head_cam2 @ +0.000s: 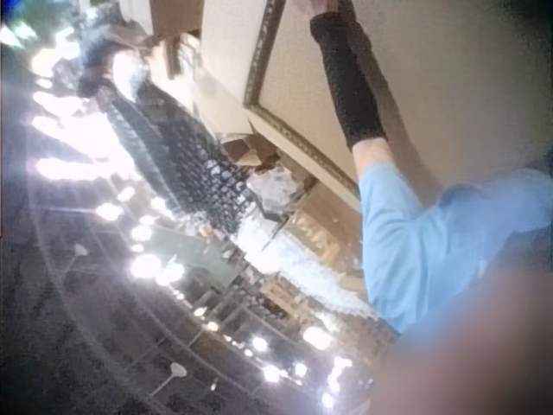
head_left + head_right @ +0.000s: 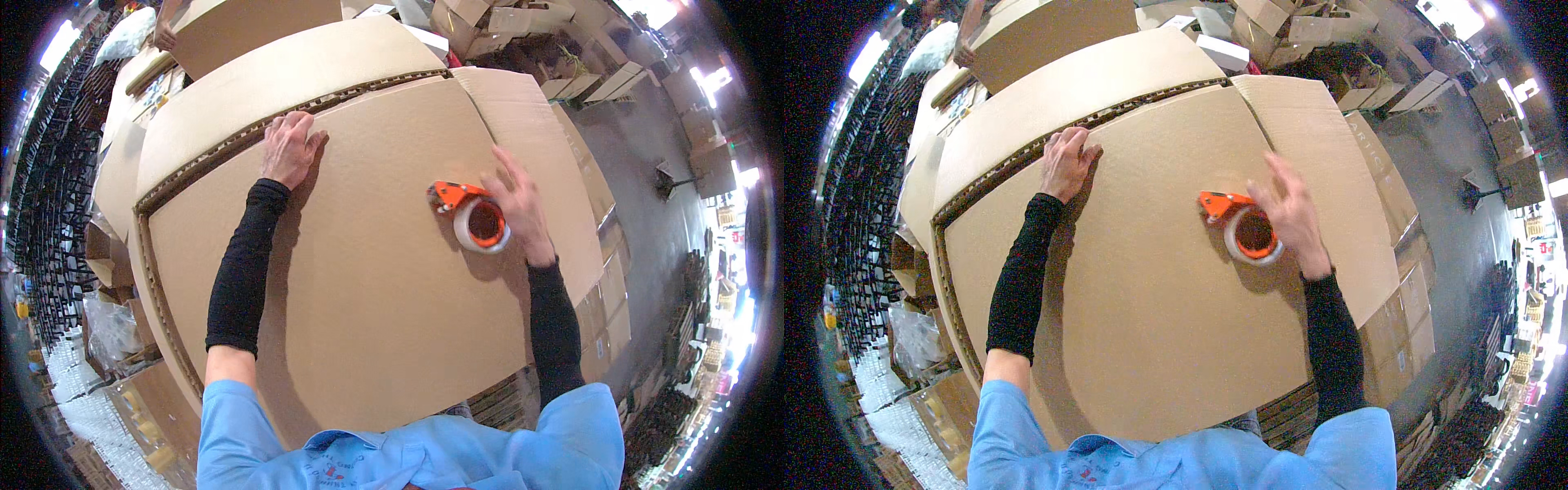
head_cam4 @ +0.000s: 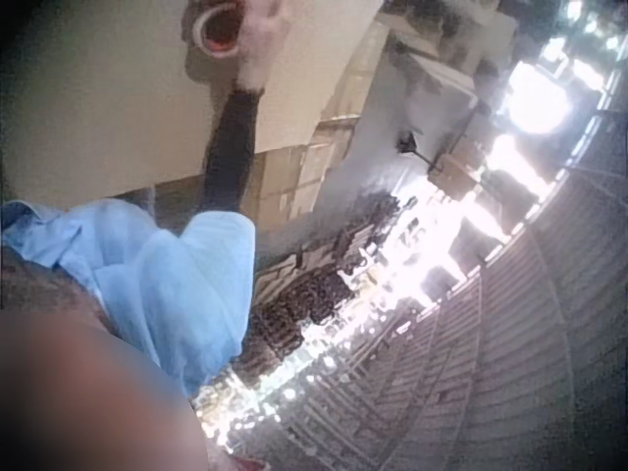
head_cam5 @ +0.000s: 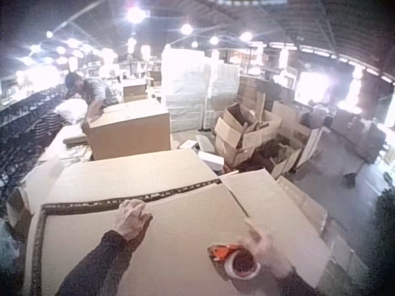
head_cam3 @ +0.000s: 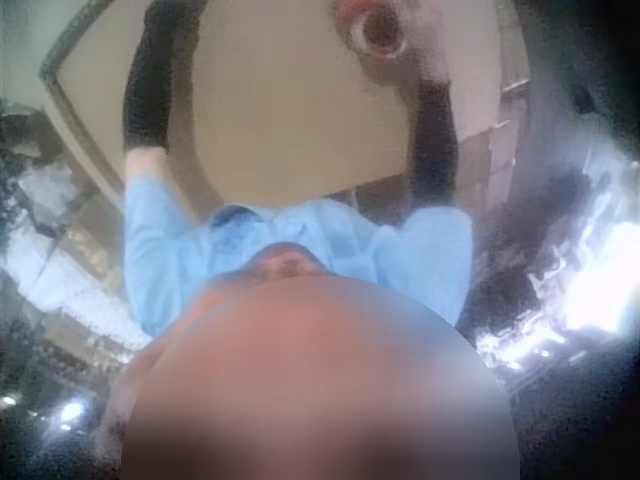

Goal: The person packs a large cardboard box with a chair wrapped in plastic and foam protectors, then seals the box with packing tape. The person places cardboard dividers inside, closes the flaps, and applies tape to secure the box.

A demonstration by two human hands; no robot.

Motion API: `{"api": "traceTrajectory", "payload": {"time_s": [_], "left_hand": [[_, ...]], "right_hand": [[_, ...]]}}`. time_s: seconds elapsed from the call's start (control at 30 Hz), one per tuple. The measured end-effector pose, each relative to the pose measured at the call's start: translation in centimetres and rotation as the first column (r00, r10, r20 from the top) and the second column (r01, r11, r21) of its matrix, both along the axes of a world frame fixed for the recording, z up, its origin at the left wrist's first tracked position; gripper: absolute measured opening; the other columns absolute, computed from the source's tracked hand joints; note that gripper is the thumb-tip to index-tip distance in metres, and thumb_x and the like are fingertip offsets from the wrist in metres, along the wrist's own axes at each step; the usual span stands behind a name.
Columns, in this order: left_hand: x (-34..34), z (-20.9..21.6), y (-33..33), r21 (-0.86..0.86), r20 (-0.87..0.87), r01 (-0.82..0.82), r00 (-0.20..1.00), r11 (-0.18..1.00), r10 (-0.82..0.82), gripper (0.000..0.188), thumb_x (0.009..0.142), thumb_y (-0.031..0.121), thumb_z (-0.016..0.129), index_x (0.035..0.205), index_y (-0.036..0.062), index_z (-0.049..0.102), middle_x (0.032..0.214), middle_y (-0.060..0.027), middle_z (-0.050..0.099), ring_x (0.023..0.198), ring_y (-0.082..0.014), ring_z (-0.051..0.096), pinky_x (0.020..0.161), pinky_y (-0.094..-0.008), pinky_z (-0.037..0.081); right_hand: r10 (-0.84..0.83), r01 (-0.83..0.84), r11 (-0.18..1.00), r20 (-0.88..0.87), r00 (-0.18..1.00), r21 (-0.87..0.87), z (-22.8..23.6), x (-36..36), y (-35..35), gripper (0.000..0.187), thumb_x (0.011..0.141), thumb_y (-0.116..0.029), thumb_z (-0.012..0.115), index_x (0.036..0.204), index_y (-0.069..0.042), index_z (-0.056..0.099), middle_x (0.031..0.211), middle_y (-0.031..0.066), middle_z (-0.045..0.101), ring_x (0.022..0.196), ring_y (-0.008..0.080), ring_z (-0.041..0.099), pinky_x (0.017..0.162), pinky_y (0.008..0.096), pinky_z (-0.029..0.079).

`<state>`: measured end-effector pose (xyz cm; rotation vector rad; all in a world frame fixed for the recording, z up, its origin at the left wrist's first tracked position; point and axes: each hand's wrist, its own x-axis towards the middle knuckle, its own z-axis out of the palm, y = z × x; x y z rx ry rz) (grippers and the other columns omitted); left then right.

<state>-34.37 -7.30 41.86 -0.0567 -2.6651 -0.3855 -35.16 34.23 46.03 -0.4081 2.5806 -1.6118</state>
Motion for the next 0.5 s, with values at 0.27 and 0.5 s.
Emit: {"api": "traceTrajectory", "payload": {"time_s": [0.27, 0.5], "left_hand": [[0.9, 0.5, -2.8, 0.009, -0.058, -0.107, 0.993, 0.994, 0.107, 0.024, 0.096, 0.028, 0.069, 0.106, 0.0064, 0.069, 0.108, -0.0113, 0.074, 0.108, -0.0297, 0.067, 0.097, -0.0436, 0.048], [0.7, -0.5, -3.9, -0.118, -0.067, -0.148, 0.988, 0.982, 0.141, 0.031, 0.099, 0.032, 0.065, 0.112, 0.0033, 0.066, 0.151, -0.0116, 0.049, 0.141, -0.0329, 0.044, 0.117, -0.0553, 0.031]], "right_hand": [[0.24, -0.243, 0.97, 0.095, 0.966, 0.021, 0.6, -6.5, -3.2, 0.089, 0.091, -0.067, 0.064, 0.144, 0.004, 0.054, 0.157, 0.0301, 0.04, 0.151, 0.0398, 0.034, 0.123, 0.0462, 0.028], [0.13, -0.12, 0.987, -0.093, 0.987, 0.105, 0.0, -10.3, -5.6, 0.074, 0.097, -0.059, 0.062, 0.139, 0.002, 0.06, 0.138, 0.0266, 0.061, 0.131, 0.0365, 0.057, 0.111, 0.0451, 0.044]]}}
